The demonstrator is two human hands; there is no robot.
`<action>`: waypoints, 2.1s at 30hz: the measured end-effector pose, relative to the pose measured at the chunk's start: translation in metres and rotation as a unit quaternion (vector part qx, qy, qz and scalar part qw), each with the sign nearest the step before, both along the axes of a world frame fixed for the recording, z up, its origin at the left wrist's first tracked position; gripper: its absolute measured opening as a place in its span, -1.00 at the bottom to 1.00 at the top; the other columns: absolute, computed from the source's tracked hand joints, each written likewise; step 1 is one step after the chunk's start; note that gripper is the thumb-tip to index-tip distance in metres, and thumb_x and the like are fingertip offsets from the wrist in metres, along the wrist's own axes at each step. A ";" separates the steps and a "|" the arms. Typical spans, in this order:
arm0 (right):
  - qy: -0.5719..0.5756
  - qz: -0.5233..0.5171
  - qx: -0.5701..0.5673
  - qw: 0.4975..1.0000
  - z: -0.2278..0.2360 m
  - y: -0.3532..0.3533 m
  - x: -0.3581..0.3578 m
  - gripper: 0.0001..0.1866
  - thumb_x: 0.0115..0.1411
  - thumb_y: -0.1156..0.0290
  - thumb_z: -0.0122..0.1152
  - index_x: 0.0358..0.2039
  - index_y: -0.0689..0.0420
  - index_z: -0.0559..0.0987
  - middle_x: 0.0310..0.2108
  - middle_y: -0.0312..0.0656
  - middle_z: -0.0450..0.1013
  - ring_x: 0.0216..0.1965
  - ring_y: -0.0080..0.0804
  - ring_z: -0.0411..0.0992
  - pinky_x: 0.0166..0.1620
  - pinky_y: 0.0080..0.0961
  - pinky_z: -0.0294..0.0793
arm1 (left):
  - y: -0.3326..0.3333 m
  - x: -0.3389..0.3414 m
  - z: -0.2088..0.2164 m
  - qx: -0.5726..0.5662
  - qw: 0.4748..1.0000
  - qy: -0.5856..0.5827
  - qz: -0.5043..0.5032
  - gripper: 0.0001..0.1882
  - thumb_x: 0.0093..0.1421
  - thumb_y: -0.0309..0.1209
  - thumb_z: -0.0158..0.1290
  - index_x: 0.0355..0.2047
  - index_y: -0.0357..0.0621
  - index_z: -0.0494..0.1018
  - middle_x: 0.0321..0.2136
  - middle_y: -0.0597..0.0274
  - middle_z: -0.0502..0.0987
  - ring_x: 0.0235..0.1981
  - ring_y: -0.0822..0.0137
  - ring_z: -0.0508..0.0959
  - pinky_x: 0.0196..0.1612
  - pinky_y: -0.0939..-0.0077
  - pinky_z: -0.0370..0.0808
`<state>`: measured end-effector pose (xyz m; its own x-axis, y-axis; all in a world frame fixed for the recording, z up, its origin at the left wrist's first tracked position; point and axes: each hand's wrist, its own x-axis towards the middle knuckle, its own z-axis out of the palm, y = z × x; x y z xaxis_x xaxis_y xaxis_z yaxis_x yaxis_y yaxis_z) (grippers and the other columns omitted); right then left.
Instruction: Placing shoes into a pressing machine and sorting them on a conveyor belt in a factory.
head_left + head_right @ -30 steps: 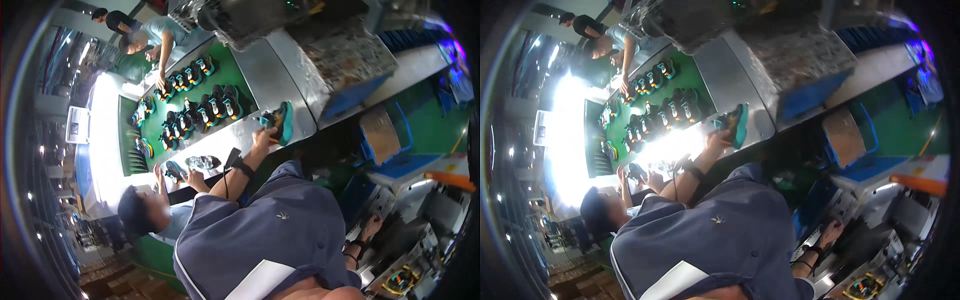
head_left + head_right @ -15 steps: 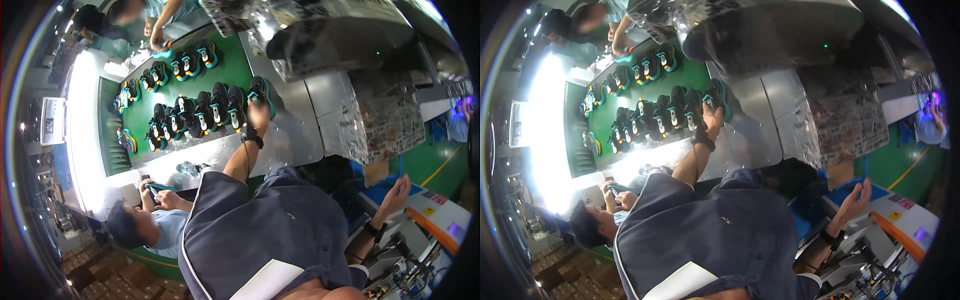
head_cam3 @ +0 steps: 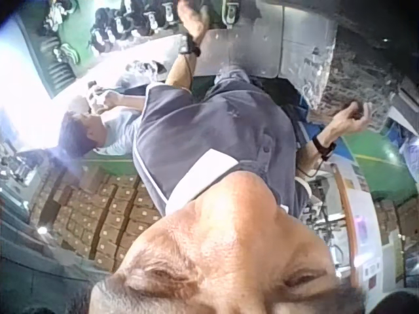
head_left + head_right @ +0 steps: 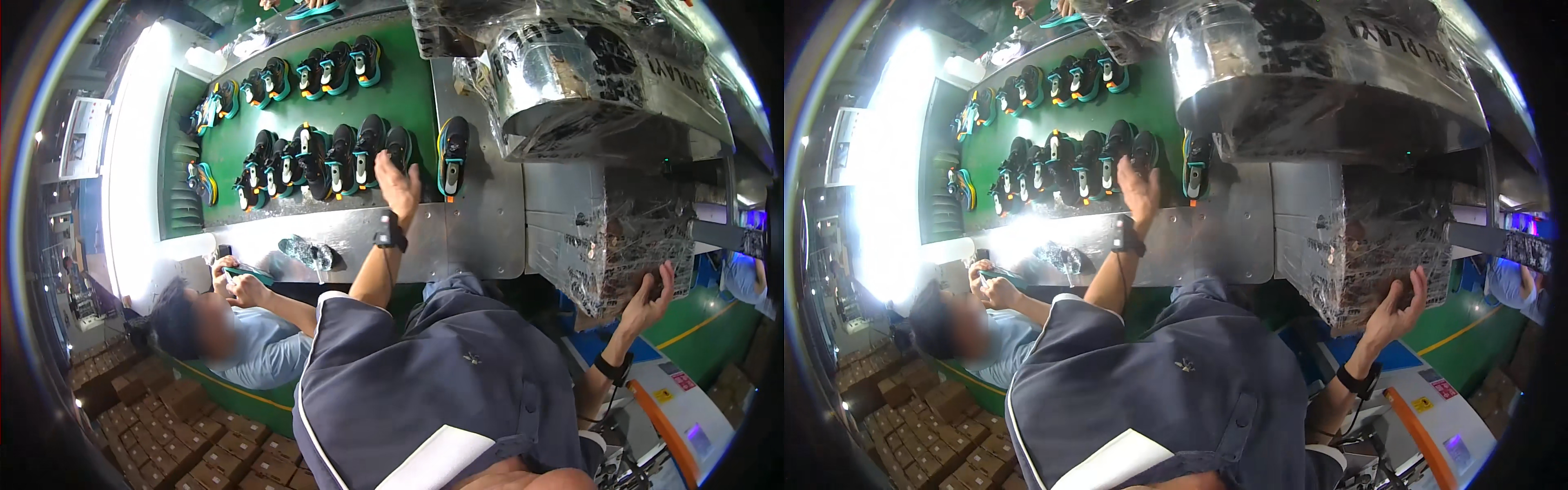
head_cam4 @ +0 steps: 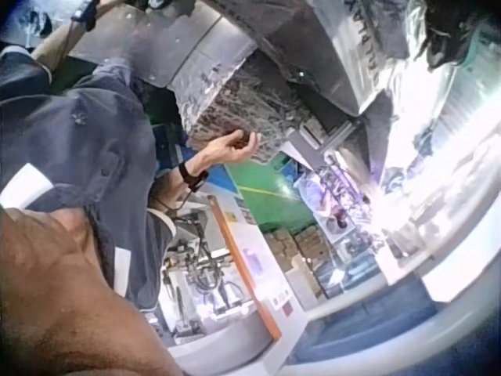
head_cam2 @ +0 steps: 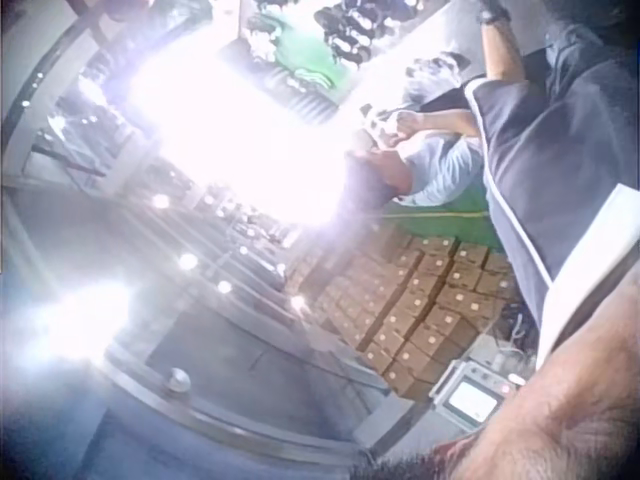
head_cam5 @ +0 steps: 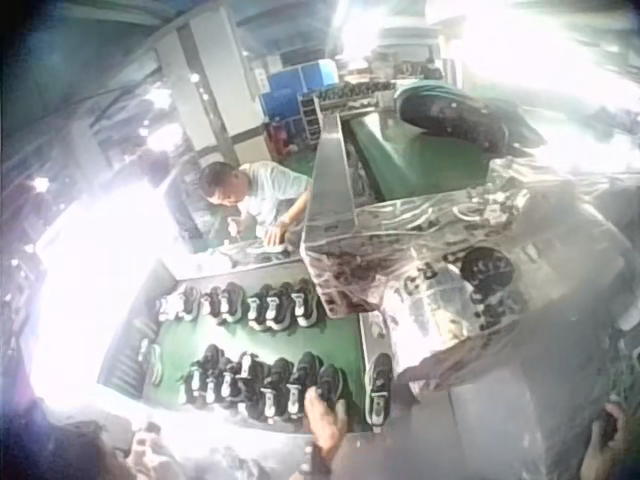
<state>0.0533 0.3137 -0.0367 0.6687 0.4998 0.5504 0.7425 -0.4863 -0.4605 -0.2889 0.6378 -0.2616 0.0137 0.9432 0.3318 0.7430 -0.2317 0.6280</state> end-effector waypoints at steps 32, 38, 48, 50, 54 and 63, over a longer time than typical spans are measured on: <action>0.011 -0.039 0.077 0.996 0.027 0.004 -0.005 -0.83 0.00 0.53 0.17 -0.33 0.15 0.53 -0.03 -0.13 0.44 0.02 -0.07 0.32 0.10 -0.15 0.24 | 0.241 0.179 0.510 0.176 0.904 0.050 -0.387 -0.16 0.05 -0.19 0.31 0.25 -0.27 0.18 0.18 -0.14 0.32 0.17 0.05 0.38 0.18 0.26 0.34; 0.018 -0.052 0.156 0.986 0.024 0.005 -0.001 -0.78 -0.13 0.51 0.24 -0.37 0.11 0.55 -0.15 -0.18 0.48 -0.04 -0.10 0.36 0.08 -0.18 0.25 | 0.243 0.249 0.492 0.133 0.875 0.150 -0.441 -0.26 -0.19 -0.30 0.42 0.01 -0.29 0.38 -0.21 0.07 0.57 -0.15 0.20 0.57 -0.06 0.36 0.47; 0.023 -0.035 0.174 0.984 0.012 -0.006 -0.003 -0.61 -0.16 0.43 0.37 -0.24 0.10 0.51 -0.11 -0.18 0.47 -0.04 -0.16 0.37 0.09 -0.13 0.21 | 0.134 0.273 0.543 0.204 0.908 0.037 -0.364 -0.62 0.09 -0.22 0.26 -0.30 -0.36 0.56 -0.42 0.07 0.62 -0.48 0.30 0.56 -0.30 0.42 0.49; 0.034 -0.039 0.198 0.979 0.015 -0.009 -0.004 -0.48 -0.19 0.44 0.39 -0.13 0.11 0.49 -0.07 -0.17 0.48 -0.04 -0.16 0.39 0.09 -0.16 0.23 | 0.082 0.270 0.570 0.165 0.889 -0.035 -0.425 -0.63 0.14 -0.20 0.23 -0.29 -0.34 0.57 -0.44 0.18 0.61 -0.52 0.40 0.54 -0.35 0.51 0.48; 0.070 0.007 0.204 0.976 0.013 -0.021 -0.002 -0.12 -0.09 0.26 0.47 0.22 0.14 0.23 0.13 0.00 0.31 0.11 0.00 0.29 0.16 -0.10 0.21 | -0.051 0.256 0.571 0.003 0.837 -0.140 -0.530 -0.65 0.18 -0.22 0.19 -0.26 -0.33 0.56 -0.41 0.26 0.59 -0.46 0.46 0.52 -0.33 0.59 0.47; 0.184 0.142 0.414 0.880 0.032 -0.066 -0.029 -0.19 -0.22 0.34 0.56 0.10 0.11 0.40 0.01 -0.08 0.44 0.05 -0.17 0.43 0.12 -0.31 0.41 | -0.171 0.269 0.355 -0.288 0.760 -0.170 -0.558 -0.53 0.31 -0.33 0.04 0.08 -0.50 0.32 -0.19 0.06 0.53 -0.21 0.35 0.53 -0.05 0.52 0.45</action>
